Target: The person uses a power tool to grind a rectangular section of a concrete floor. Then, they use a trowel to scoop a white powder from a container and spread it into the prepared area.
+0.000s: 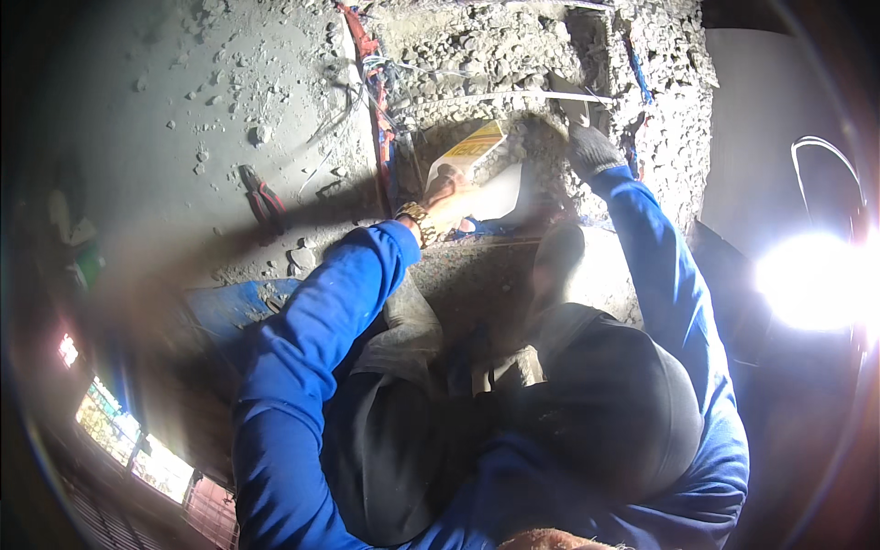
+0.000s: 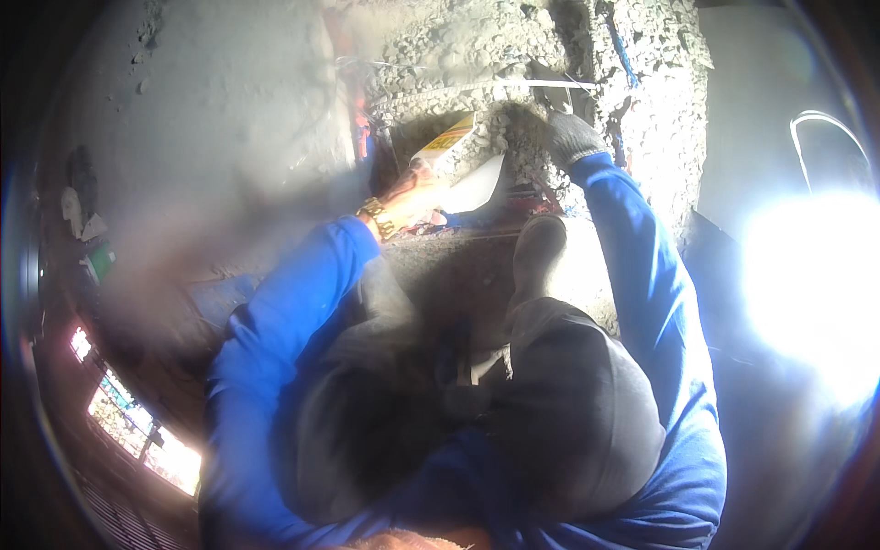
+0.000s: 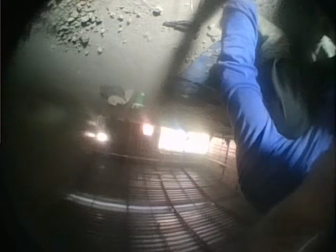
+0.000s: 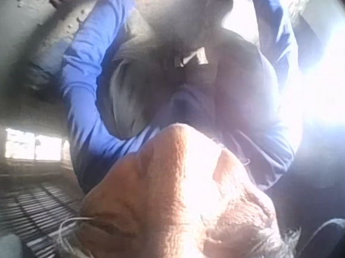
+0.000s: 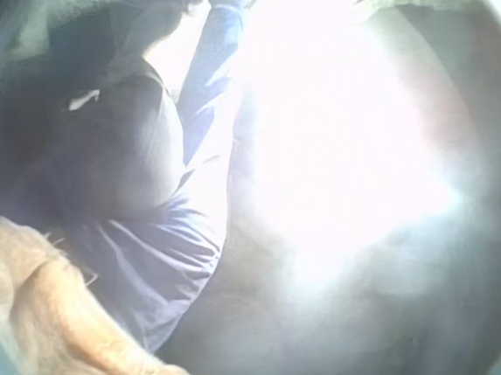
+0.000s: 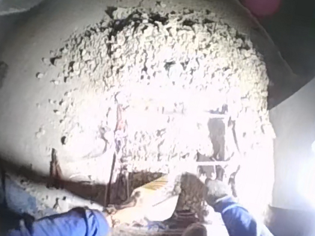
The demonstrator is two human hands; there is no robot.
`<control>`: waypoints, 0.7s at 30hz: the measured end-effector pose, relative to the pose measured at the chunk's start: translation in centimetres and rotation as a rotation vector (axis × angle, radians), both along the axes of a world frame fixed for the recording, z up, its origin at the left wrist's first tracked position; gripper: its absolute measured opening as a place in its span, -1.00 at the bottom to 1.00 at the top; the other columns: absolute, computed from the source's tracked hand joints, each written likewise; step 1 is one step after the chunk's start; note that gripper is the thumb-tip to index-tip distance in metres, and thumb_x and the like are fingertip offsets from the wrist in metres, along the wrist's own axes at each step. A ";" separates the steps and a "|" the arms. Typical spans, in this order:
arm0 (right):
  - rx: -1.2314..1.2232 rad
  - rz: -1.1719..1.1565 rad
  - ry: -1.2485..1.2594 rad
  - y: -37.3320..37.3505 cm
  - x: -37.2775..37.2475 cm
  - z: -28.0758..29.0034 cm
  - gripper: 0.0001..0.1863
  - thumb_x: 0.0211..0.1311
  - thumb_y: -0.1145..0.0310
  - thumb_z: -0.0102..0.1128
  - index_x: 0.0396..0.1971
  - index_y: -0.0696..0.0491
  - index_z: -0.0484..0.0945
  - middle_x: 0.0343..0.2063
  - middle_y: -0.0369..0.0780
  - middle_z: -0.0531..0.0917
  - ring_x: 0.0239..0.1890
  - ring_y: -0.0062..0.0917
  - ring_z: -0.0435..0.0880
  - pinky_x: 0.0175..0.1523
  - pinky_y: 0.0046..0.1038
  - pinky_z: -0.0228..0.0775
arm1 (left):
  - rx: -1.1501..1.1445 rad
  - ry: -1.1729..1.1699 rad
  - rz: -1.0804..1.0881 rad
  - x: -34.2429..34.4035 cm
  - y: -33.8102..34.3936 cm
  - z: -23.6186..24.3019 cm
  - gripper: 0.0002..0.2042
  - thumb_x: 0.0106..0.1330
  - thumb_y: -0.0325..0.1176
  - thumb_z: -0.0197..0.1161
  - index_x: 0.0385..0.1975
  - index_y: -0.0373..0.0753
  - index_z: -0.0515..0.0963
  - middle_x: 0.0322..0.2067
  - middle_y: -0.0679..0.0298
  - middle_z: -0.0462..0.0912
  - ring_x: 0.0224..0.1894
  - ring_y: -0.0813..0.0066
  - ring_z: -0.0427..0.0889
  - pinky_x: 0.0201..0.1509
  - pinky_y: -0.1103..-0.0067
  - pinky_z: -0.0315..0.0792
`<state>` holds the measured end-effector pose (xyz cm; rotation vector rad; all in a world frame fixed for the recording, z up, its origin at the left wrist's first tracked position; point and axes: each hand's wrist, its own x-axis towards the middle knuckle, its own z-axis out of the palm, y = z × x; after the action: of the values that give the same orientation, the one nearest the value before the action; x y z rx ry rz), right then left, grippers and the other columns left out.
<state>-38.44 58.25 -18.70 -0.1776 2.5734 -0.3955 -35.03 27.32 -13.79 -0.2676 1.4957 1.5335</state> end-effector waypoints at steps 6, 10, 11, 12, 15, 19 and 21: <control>0.097 0.255 -0.068 2.4 2.6 1.9 -0.76 0.18 0.36 -0.05 -0.28 0.13 0.56 -0.39 0.04 0.64 -0.25 -0.10 0.64 -0.16 -0.17 0.49 | -0.189 -0.071 -0.166 -2.1 0.9 0.5 -0.74 0.22 -0.43 0.15 -0.11 -0.36 0.41 -0.41 0.19 0.57 -0.57 0.53 0.58 -0.63 0.63 0.53; 0.128 0.525 -0.244 -1.0 5.4 9.5 -0.73 0.27 0.29 -0.08 -0.20 0.12 0.52 -0.27 -0.05 0.63 -0.30 -0.17 0.64 -0.22 -0.20 0.50 | -0.118 0.035 -0.309 -1.5 0.1 0.6 -0.72 0.22 -0.40 0.18 -0.11 -0.35 0.42 -0.39 0.19 0.57 -0.57 0.52 0.58 -0.65 0.63 0.50; 0.122 0.384 -0.311 -3.6 4.7 12.1 -0.73 0.26 0.31 -0.08 -0.19 0.13 0.52 -0.25 -0.04 0.62 -0.29 -0.18 0.64 -0.22 -0.20 0.49 | -0.130 0.032 -0.293 -1.0 -0.6 0.6 -0.73 0.21 -0.39 0.18 -0.14 -0.35 0.43 -0.40 0.19 0.57 -0.57 0.51 0.58 -0.64 0.62 0.51; 0.050 0.395 -0.212 -3.3 5.2 12.0 -0.73 0.25 0.32 -0.08 -0.19 0.15 0.51 -0.25 -0.02 0.62 -0.25 -0.18 0.64 -0.19 -0.20 0.49 | -0.137 0.018 -0.268 -0.8 -0.6 0.7 -0.74 0.20 -0.38 0.18 -0.16 -0.36 0.44 -0.41 0.19 0.58 -0.57 0.51 0.58 -0.64 0.61 0.51; 0.135 0.083 -0.168 0.1 5.2 8.8 -0.77 0.11 0.39 -0.05 -0.34 0.18 0.54 -0.44 0.06 0.60 -0.29 -0.13 0.63 -0.22 -0.12 0.42 | -0.147 -0.040 -0.191 -0.8 -0.1 -0.1 -0.76 0.18 -0.36 0.19 -0.23 -0.37 0.47 -0.43 0.17 0.59 -0.57 0.48 0.59 -0.63 0.59 0.53; 0.100 -0.006 0.028 2.0 3.6 2.5 -0.80 0.06 0.41 -0.01 -0.39 0.20 0.53 -0.48 0.08 0.60 -0.34 -0.08 0.63 -0.21 -0.11 0.43 | -0.194 -0.077 -0.069 0.5 0.4 -1.3 -0.77 0.14 -0.33 0.20 -0.33 -0.39 0.51 -0.47 0.16 0.60 -0.58 0.45 0.60 -0.62 0.56 0.55; 0.007 -0.173 -0.136 -0.8 1.3 2.4 -0.78 0.02 0.38 0.03 -0.44 0.24 0.53 -0.50 0.10 0.60 -0.38 -0.07 0.64 -0.30 -0.14 0.47 | -0.325 -0.112 -0.008 0.5 1.3 -0.9 -0.76 0.13 -0.31 0.21 -0.38 -0.40 0.52 -0.49 0.15 0.61 -0.58 0.43 0.60 -0.61 0.55 0.56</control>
<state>-37.09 57.43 -16.28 0.0729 2.4632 -0.4464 -34.54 28.58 -14.73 -0.5271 1.6497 1.2433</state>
